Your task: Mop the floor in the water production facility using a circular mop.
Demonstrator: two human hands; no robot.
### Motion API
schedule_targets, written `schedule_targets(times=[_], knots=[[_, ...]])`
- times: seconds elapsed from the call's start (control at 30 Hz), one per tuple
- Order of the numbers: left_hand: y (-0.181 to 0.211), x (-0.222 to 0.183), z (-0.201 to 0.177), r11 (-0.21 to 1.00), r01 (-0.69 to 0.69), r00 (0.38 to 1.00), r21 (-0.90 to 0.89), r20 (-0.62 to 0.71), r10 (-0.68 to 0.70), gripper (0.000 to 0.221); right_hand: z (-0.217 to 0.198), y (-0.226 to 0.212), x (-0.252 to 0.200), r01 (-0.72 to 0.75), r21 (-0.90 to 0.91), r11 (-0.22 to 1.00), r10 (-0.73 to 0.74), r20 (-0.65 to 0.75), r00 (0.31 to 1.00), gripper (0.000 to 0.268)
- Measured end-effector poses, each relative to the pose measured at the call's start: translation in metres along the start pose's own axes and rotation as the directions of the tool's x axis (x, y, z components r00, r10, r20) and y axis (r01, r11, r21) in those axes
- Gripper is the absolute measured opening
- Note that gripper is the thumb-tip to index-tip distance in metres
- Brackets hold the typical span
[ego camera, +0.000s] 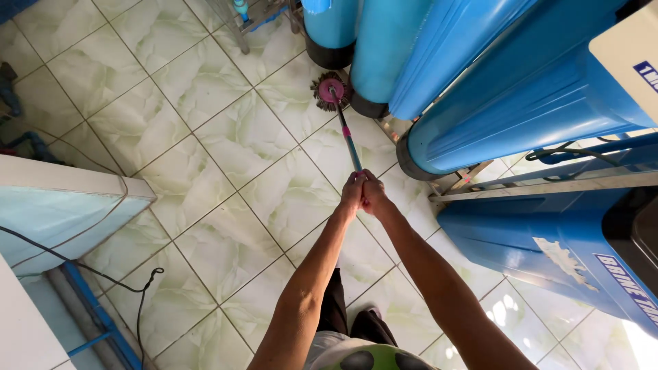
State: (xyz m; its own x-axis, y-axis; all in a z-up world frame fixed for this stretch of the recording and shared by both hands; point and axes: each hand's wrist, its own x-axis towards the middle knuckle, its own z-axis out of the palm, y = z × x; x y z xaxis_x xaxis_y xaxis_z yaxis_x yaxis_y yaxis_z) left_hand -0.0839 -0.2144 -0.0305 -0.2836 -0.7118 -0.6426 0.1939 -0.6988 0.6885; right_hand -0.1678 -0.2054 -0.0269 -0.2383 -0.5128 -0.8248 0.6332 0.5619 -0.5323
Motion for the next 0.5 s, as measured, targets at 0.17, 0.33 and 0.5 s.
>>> schedule_targets(times=[0.17,0.33,0.5], knots=[[-0.035,-0.040,0.000,0.993,-0.009,1.000,0.120,-0.007,0.010,0.034,-0.039,0.046,-0.025,-0.031,0.087,0.996,0.029,0.027,0.999,0.030],[-0.078,-0.133,0.027,0.998,0.041,0.999,0.047,0.008,-0.041,0.029,-0.115,0.061,-0.124,-0.222,0.099,0.970,0.208,0.131,0.969,0.024],[-0.146,-0.174,0.055,0.868,0.283,0.954,-0.408,0.212,-0.211,0.016,-0.182,0.062,-0.190,-0.438,0.415,0.797,0.238,0.451,0.860,0.012]])
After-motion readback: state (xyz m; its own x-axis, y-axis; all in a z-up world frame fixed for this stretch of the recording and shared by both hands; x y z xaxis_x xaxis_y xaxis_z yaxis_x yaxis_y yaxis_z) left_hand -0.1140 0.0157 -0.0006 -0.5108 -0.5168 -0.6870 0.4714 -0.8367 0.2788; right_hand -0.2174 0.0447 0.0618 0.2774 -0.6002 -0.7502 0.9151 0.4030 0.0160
